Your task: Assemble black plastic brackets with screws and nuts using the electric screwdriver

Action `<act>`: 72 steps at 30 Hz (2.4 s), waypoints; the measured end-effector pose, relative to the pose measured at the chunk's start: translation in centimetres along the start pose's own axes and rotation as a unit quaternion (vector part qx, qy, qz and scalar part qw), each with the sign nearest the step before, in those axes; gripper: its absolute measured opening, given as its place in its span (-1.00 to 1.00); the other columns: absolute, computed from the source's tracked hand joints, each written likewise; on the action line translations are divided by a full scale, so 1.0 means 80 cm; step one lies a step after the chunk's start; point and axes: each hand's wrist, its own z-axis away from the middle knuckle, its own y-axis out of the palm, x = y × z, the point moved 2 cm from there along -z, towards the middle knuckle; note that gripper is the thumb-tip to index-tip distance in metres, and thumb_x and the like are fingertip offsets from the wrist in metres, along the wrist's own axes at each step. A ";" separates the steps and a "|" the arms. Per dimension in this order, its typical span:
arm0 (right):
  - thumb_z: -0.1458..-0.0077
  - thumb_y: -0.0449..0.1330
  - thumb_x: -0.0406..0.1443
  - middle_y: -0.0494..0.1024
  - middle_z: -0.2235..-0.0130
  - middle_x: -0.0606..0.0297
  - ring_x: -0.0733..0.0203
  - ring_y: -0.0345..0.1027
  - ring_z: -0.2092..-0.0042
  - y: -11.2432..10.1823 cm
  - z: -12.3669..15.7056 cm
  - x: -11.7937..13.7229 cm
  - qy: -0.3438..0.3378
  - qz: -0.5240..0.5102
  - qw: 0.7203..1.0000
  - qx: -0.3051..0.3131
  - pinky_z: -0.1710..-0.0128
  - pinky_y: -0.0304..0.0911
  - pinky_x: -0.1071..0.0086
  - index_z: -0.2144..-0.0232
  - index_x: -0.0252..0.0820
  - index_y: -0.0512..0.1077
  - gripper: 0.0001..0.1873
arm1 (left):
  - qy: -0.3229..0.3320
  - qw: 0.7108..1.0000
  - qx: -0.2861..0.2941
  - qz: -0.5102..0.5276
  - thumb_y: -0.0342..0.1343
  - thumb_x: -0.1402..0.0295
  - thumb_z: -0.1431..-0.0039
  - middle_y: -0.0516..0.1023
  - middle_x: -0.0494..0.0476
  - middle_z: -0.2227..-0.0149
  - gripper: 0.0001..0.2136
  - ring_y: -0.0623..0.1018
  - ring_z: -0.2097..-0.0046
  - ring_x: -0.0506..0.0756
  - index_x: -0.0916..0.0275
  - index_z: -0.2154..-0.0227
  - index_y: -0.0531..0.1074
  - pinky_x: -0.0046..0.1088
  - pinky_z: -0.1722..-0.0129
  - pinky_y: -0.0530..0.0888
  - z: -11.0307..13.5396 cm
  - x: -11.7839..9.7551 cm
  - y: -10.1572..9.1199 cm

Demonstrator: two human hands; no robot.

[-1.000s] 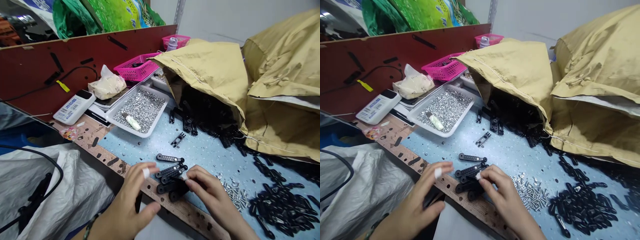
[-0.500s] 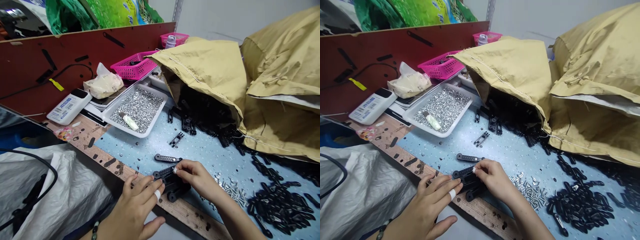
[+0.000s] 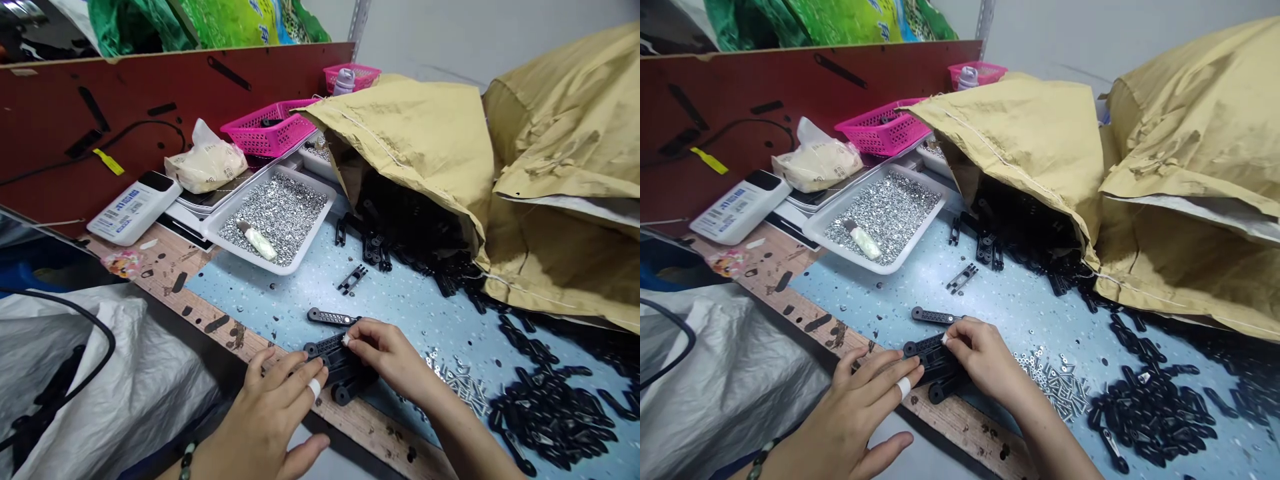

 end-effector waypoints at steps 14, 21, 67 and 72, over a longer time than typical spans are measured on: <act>-0.05 0.20 -0.19 0.37 0.30 0.25 0.18 0.25 0.37 0.004 0.043 -0.003 -0.040 0.168 0.956 -0.238 0.42 0.14 0.36 0.23 -0.12 0.23 -0.72 | -0.045 0.995 -0.050 0.068 0.02 0.42 -0.19 0.41 0.15 -0.06 -0.55 0.33 -0.08 0.20 0.21 -0.15 0.21 -0.17 -0.11 0.09 0.005 -0.011 -0.003; -0.07 0.15 -0.31 0.40 0.49 0.37 0.27 0.32 0.50 0.128 0.145 -0.056 0.002 -0.025 0.999 0.026 0.53 0.18 0.47 0.40 -0.11 0.33 -0.97 | -0.348 0.875 0.002 0.336 0.01 0.29 -0.21 0.49 0.12 0.19 -0.74 0.53 0.24 0.10 0.16 0.05 0.29 -0.44 0.32 0.48 0.110 0.006 0.089; 0.00 0.22 -0.18 0.37 0.51 0.37 0.29 0.27 0.47 0.038 0.065 0.000 -0.019 -0.303 0.931 -0.203 0.50 0.21 0.44 0.35 -0.17 0.35 -0.79 | -0.076 0.985 -0.154 0.023 0.00 0.48 -0.20 0.44 0.17 -0.05 -0.63 0.35 -0.07 0.22 0.22 -0.07 0.31 -0.21 -0.04 0.17 0.023 -0.006 0.005; 0.00 0.13 -0.27 0.35 0.61 0.41 0.33 0.22 0.56 0.024 0.016 0.014 0.025 -0.196 0.976 -0.093 0.52 0.15 0.45 0.42 -0.21 0.40 -0.89 | -0.087 0.986 -0.143 -0.002 -0.06 0.43 -0.25 0.49 0.11 -0.03 -0.71 0.40 -0.04 0.19 0.21 0.01 0.41 -0.22 -0.01 0.09 0.002 0.001 0.007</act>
